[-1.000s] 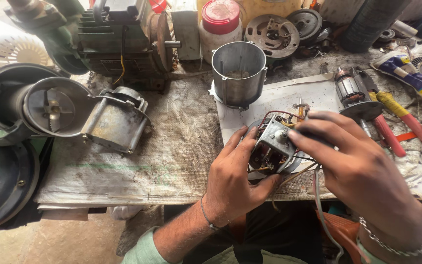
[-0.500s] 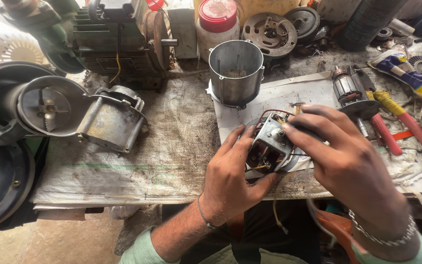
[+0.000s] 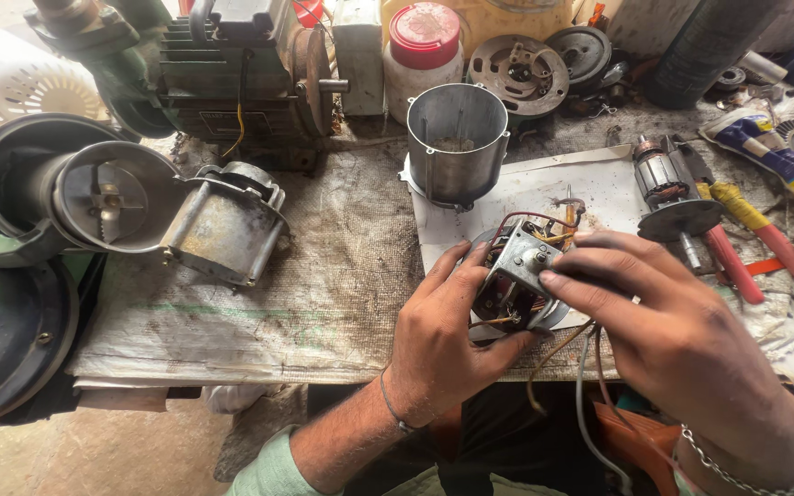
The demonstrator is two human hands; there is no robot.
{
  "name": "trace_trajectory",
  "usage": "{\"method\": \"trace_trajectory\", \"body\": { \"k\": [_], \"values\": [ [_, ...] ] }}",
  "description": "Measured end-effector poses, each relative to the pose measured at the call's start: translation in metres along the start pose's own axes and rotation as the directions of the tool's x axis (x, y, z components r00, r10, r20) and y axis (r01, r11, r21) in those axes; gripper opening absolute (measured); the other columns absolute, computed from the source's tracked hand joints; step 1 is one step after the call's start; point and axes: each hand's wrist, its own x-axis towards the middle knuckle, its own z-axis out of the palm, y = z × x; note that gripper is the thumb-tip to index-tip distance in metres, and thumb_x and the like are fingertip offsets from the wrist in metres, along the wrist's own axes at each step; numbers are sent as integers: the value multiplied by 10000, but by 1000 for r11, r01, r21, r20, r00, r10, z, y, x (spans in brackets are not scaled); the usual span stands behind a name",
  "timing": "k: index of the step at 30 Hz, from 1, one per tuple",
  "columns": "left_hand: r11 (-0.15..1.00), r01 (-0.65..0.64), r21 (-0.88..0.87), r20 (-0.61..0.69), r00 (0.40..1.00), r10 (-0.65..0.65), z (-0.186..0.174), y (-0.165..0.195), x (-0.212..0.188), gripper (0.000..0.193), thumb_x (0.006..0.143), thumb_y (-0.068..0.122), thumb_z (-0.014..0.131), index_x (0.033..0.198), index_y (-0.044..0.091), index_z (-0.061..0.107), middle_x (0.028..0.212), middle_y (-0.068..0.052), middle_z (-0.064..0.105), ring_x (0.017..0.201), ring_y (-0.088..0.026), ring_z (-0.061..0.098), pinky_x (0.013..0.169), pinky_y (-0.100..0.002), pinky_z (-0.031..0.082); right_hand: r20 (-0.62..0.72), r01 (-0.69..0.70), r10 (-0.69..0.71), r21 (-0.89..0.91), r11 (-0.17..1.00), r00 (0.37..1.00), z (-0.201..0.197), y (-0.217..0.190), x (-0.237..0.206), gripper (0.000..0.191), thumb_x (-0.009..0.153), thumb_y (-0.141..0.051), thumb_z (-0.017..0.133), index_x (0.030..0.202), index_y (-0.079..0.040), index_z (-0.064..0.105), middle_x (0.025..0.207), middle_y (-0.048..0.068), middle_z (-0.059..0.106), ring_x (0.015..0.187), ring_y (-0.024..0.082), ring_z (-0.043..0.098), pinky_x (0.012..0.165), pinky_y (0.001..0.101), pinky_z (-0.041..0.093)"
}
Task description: The person holds a small electric motor housing on a cluttered workbench and uses a hand tool to turn a fastener on its top while arranging its wires. They repeatedly reposition the motor and continue working on the fastener and wiring throughout the clip.
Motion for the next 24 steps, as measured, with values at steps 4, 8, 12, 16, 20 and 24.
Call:
{"method": "trace_trajectory", "body": {
  "k": [4,8,12,16,20,24],
  "values": [
    [1000,-27,12,-11,1000,28,0,0,1,676,774,383,923,1194,-19,579,1400,-293,606,1362,-481,589,1138,-509,509,-28,-2,2,-8,1000,1000,0,1,-2,519,662,107,656,1143,-72,733,1224,93,686,1248,317,630,986,429,544],
    [998,-68,13,-27,997,69,1,-1,0,702,743,393,935,1153,-36,560,1443,-325,543,1392,-510,538,1163,-550,476,-19,30,-29,31,999,999,1,8,-2,461,722,80,676,1141,-105,731,1222,72,695,1241,285,645,1012,399,563],
    [999,-45,-31,32,998,46,2,-4,0,702,756,343,937,1203,19,503,1541,-315,440,1455,-490,511,1190,-521,491,15,-42,41,51,998,999,-2,19,-2,444,711,68,694,1106,-126,750,1177,45,719,1185,256,674,953,378,562],
    [984,6,-179,64,998,6,3,-7,-1,964,763,257,885,1471,46,265,1653,-332,277,1546,-486,413,1261,-525,447,64,-41,39,39,998,997,-6,23,-1,481,711,68,687,1131,-153,766,1189,36,719,1194,252,668,926,367,548],
    [991,13,-137,114,993,3,4,-8,0,1203,655,197,885,1572,39,123,1625,-352,246,1520,-513,344,1264,-578,342,56,22,-24,46,999,998,-14,26,-1,467,718,50,693,1137,-147,752,1195,45,717,1198,243,670,976,371,564],
    [992,9,-128,150,989,10,3,-7,1,1153,730,191,855,1646,36,171,1595,-245,429,1520,-432,454,1351,-571,302,-115,-50,49,-9,999,992,-22,32,-17,387,859,82,666,1179,-131,713,1182,94,708,1252,288,681,1074,417,580]
  ]
}}
